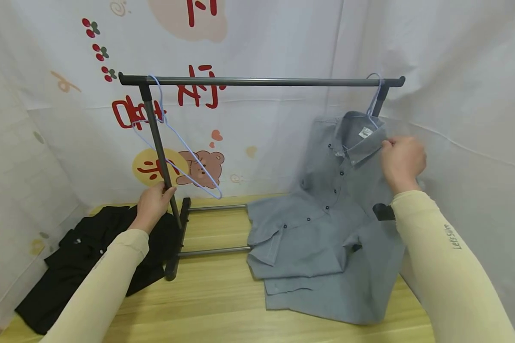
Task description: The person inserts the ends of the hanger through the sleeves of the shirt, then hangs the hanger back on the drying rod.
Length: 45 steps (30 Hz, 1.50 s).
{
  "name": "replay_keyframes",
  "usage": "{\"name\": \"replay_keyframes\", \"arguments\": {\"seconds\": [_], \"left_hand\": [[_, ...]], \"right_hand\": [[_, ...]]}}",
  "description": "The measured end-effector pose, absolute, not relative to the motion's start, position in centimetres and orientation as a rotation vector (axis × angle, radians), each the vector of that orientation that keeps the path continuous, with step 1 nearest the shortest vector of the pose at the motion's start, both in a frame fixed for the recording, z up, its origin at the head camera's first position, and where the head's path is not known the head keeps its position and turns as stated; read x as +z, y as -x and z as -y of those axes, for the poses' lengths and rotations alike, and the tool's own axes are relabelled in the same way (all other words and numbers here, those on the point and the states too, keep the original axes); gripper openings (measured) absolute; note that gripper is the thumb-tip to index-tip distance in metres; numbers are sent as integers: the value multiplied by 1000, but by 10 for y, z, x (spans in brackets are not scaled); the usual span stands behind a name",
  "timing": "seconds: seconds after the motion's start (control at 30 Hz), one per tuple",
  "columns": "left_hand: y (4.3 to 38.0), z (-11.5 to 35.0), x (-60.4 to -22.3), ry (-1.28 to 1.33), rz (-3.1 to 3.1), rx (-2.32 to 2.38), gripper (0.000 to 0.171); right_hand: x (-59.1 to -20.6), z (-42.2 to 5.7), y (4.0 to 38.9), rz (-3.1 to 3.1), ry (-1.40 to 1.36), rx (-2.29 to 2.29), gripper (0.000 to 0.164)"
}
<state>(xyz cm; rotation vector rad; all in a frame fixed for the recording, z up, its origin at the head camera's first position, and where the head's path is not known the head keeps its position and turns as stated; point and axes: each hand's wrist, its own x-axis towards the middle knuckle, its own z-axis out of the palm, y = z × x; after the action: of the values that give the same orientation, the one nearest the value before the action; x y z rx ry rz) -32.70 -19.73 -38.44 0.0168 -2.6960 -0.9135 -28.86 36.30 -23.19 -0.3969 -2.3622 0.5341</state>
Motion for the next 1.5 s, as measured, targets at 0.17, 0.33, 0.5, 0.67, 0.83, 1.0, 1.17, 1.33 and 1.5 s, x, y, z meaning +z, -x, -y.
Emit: {"name": "replay_keyframes", "arguments": {"seconds": [0.17,0.33,0.5,0.67,0.83,1.0,1.17,1.33,1.5], "left_hand": [[330,195,-386,0,2699,-899,33],[332,196,-387,-6,2693,-894,34],[332,196,-388,-8,2702,-907,33],[332,194,-388,2,2695,-927,31],[329,191,-388,24,2658,-931,30],[331,187,-389,21,2664,-933,30],[333,188,-386,22,2765,-843,27],[327,209,-393,83,2995,-666,23],[302,263,-408,8,2967,-628,32]], "right_hand": [[-242,-367,289,2431,430,539,36],[-245,-369,290,2432,442,525,37],[-249,-370,289,2437,457,539,38],[-257,-367,288,2376,501,536,39],[-271,-354,292,2247,420,484,35],[-283,-328,293,2188,222,382,50],[-298,-286,291,2241,71,365,49],[-331,-241,294,2430,-155,338,46],[-382,-187,293,2613,-476,285,47]]}}
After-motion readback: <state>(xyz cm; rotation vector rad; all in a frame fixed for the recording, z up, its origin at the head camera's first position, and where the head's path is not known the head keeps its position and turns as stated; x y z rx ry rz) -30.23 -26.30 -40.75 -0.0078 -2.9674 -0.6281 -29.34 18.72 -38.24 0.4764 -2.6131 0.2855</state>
